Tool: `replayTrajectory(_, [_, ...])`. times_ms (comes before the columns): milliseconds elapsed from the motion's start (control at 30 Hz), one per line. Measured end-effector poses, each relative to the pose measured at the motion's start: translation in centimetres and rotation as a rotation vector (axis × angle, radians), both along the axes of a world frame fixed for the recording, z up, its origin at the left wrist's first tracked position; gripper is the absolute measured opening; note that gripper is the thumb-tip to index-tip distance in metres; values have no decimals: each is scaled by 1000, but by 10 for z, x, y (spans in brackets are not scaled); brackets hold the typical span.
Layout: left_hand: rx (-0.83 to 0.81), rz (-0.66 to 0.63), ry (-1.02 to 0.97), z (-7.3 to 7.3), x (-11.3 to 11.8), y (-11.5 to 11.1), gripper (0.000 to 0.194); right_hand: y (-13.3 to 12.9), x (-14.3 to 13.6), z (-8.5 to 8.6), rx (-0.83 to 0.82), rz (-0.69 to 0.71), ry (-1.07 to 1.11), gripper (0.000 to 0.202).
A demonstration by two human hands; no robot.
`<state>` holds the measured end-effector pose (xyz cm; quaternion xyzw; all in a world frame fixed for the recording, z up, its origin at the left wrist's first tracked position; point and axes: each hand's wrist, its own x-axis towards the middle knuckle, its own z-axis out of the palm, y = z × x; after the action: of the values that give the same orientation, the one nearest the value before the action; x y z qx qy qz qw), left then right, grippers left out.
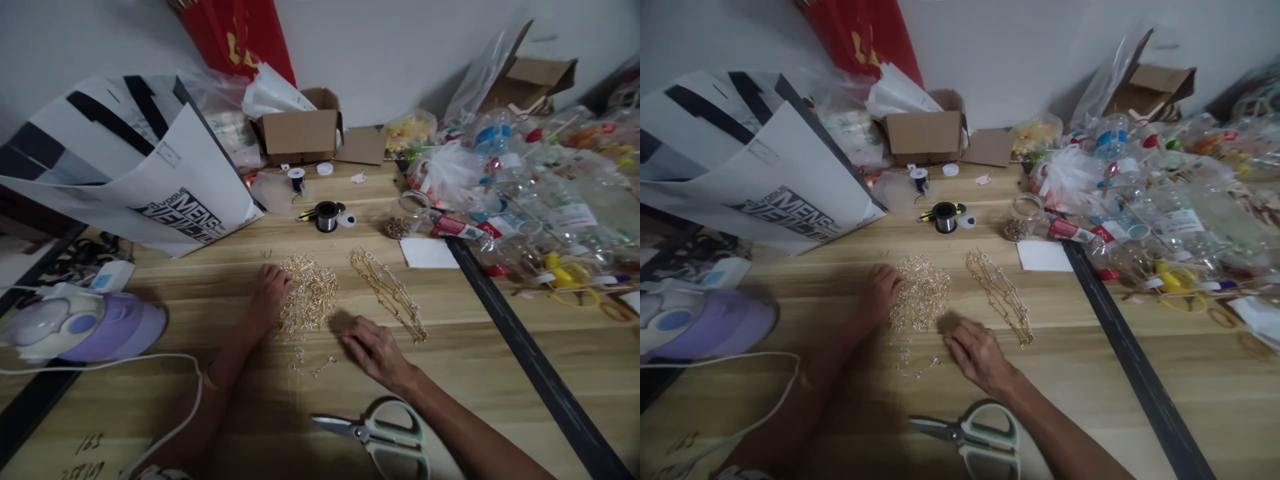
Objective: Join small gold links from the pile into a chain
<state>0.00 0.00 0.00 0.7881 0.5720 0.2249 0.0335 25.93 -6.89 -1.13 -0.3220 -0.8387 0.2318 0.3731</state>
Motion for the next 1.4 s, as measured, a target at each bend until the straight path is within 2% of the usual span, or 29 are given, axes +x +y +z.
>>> replayTrajectory(167, [7, 34, -262, 15, 8, -7, 9, 0, 0, 2, -2, -2, 20, 11])
replayTrajectory(267, [-163, 76, -490, 22, 17, -13, 8, 0, 0, 2, -7, -2, 9, 10])
replayTrajectory(433, [-472, 103, -831, 24, 34, -21, 13, -1, 1, 1, -8, -1, -11, 12])
replayTrajectory(600, [-579, 123, -1019, 23, 49, -31, 16, 0, 1, 3, -26, 4, 31, 13])
replayTrajectory(833, [-669, 105, -1064, 15, 64, -49, 16, 2, 0, 6, -87, -13, 140, 13])
replayTrajectory(1167, [-720, 36, -1029, 17, 69, -56, 15, 3, 1, 2, -140, -58, 180, 13])
replayTrajectory(1400, [-653, 18, -946, 9, 78, -62, 13, 1, 1, 7, -134, -88, 199, 14])
